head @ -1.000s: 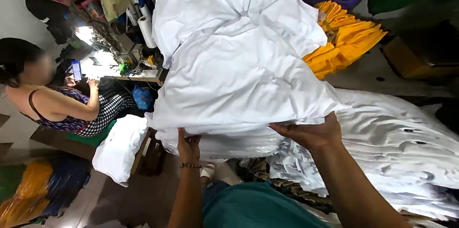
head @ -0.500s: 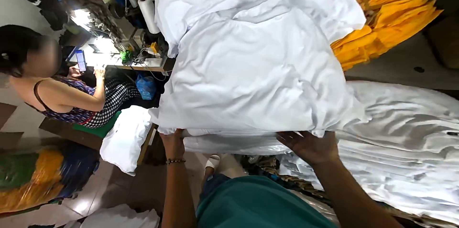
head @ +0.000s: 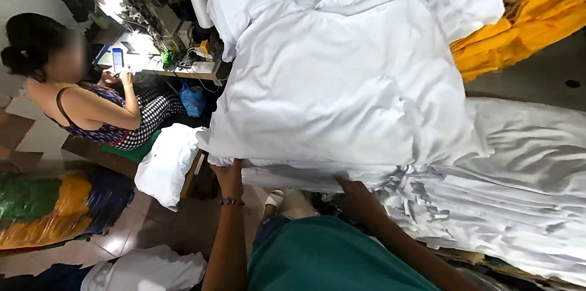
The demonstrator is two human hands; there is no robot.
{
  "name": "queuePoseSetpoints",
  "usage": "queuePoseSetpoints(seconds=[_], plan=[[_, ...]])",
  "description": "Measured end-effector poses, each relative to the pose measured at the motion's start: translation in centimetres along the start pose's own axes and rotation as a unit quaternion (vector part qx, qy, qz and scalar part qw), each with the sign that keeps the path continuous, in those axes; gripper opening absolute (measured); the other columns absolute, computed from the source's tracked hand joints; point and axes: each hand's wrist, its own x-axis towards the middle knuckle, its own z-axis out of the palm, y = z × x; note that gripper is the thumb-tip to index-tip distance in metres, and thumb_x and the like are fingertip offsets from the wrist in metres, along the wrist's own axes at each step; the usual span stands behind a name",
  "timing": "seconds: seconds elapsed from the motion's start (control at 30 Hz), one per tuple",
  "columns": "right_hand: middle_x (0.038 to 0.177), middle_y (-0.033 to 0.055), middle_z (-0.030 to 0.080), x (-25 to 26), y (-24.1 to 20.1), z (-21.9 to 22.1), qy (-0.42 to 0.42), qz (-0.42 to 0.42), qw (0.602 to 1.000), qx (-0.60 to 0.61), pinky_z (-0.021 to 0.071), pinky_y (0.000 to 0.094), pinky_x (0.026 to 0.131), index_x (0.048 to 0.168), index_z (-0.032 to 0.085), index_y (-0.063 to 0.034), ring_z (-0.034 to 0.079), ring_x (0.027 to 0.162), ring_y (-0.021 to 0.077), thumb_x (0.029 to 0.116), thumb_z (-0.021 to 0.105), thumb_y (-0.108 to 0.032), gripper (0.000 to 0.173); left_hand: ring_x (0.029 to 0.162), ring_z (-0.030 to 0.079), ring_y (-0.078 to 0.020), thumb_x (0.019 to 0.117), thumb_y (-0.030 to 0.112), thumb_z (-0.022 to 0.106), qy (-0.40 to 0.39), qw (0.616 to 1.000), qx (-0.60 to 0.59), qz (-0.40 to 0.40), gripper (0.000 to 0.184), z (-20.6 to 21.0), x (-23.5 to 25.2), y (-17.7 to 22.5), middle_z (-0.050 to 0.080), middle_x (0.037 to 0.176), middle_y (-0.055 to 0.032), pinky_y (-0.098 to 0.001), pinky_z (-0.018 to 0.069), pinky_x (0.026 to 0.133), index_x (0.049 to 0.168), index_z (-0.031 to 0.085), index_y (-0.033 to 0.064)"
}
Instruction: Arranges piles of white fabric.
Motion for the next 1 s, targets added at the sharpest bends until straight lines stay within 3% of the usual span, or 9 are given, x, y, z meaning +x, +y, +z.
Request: queuePoseSetpoints(seconds=[0.07,0.23,0.33,0.4,0.53,0.6,0.77,0.9,1.0], plan=[[0.138,0.0237,0.058,0.6,-0.5,0.3,-0.088,0.009,0.993,-0.079,0.0479,0.0619,0.1,0.154,0.043,-0.0061,0.051,0.132,0.0463,0.0994,0.067,-0.025,0.063,0.125,0.056,-0.0265,0.0899,0.008,0.076,0.006,1.0,0.007,-0.003,0.09,0.0,0.0,-0.2,0.048,0.145,-0.018,-0.0485,0.0532,0.099,0.158,0.016,0.0116],[0.138,0.024,0.058,1.0,-0.6,0.9,-0.089,-0.001,0.99,-0.109,0.0499,0.0619,0.095,0.151,0.049,-0.006,0.051,0.132,0.0461,0.0976,0.07,-0.028,0.061,0.128,0.054,-0.0254,0.0911,0.009,0.075,0.004,1.0,-0.012,-0.01,0.088,0.0,-0.5,-0.2,0.046,0.148,-0.0165,-0.0487,0.0517,0.102,0.158,0.017,0.0129],[0.138,0.0257,0.058,0.7,0.7,1.0,-0.035,0.005,0.999,0.006,0.0429,0.0645,0.105,0.145,0.055,-0.0021,0.049,0.132,0.0489,0.0948,0.073,-0.026,0.058,0.124,0.056,-0.0249,0.0881,0.002,0.076,0.018,0.998,-0.055,-0.002,0.088,0.6,-0.5,0.0,0.047,0.144,-0.0177,-0.0461,0.0532,0.1,0.156,0.02,0.0089],[0.131,0.028,0.062,0.0,0.9,-0.1,0.011,0.028,0.985,0.169,0.0455,0.063,0.103,0.145,0.053,0.0013,0.057,0.123,0.0467,0.0979,0.07,-0.017,0.053,0.119,0.059,-0.0264,0.0886,-0.004,0.072,0.025,0.995,-0.089,-0.028,0.085,1.1,-0.9,0.8,0.049,0.14,-0.0187,-0.0467,0.0564,0.093,0.155,0.021,0.0097],[0.104,0.0115,0.069,-1.2,-1.4,-4.3,0.11,0.145,0.838,0.515,0.0595,0.0384,0.073,0.14,0.052,-0.0022,0.07,0.084,0.0199,0.1089,0.045,-0.023,0.038,0.115,0.06,-0.0303,0.0941,-0.004,0.066,0.029,0.988,-0.126,-0.089,0.081,1.5,-1.2,2.0,0.047,0.14,-0.0194,-0.0492,0.0579,0.085,0.157,0.018,0.0145],[0.099,0.0068,0.07,-1.2,-2.3,-6.3,0.13,0.181,0.774,0.592,0.0596,0.0339,0.069,0.133,0.054,-0.0044,0.071,0.079,0.0164,0.1107,0.041,-0.028,0.034,0.114,0.06,-0.0313,0.0942,-0.003,0.066,0.035,0.987,-0.131,-0.088,0.08,1.7,-1.0,1.9,0.047,0.14,-0.0197,-0.05,0.0579,0.085,0.156,0.018,0.0147],[0.106,0.0092,0.071,-0.8,-3.9,-8.8,0.123,0.204,0.66,0.712,0.0615,0.0368,0.08,0.119,0.054,-0.0047,0.073,0.091,0.0206,0.1112,0.031,-0.024,0.031,0.114,0.061,-0.0324,0.0926,-0.004,0.068,0.045,0.988,-0.126,-0.082,0.079,1.9,-0.9,1.9,0.049,0.139,-0.0202,-0.0525,0.0581,0.083,0.155,0.023,0.0138],[0.124,0.0148,0.058,-0.2,-5.5,-9.3,0.144,0.247,0.596,0.751,0.0594,0.0441,0.084,0.14,0.039,-0.0086,0.068,0.101,0.0276,0.1109,0.036,-0.032,0.038,0.114,0.061,-0.0321,0.091,-0.005,0.069,0.05,0.988,-0.122,-0.08,0.081,1.8,-0.9,2.1,0.049,0.139,-0.0205,-0.0518,0.0584,0.083,0.155,0.023,0.0123],[0.137,0.0169,0.05,0.0,-6.1,-9.1,0.16,0.257,0.564,0.768,0.0581,0.0412,0.087,0.153,0.028,-0.012,0.065,0.108,0.0282,0.1099,0.038,-0.035,0.05,0.109,0.062,-0.0318,0.089,-0.007,0.07,0.054,0.988,-0.127,-0.072,0.08,1.8,-1.1,3.1,0.051,0.135,-0.0204,-0.0511,0.0589,0.08,0.153,0.026,0.0111]])
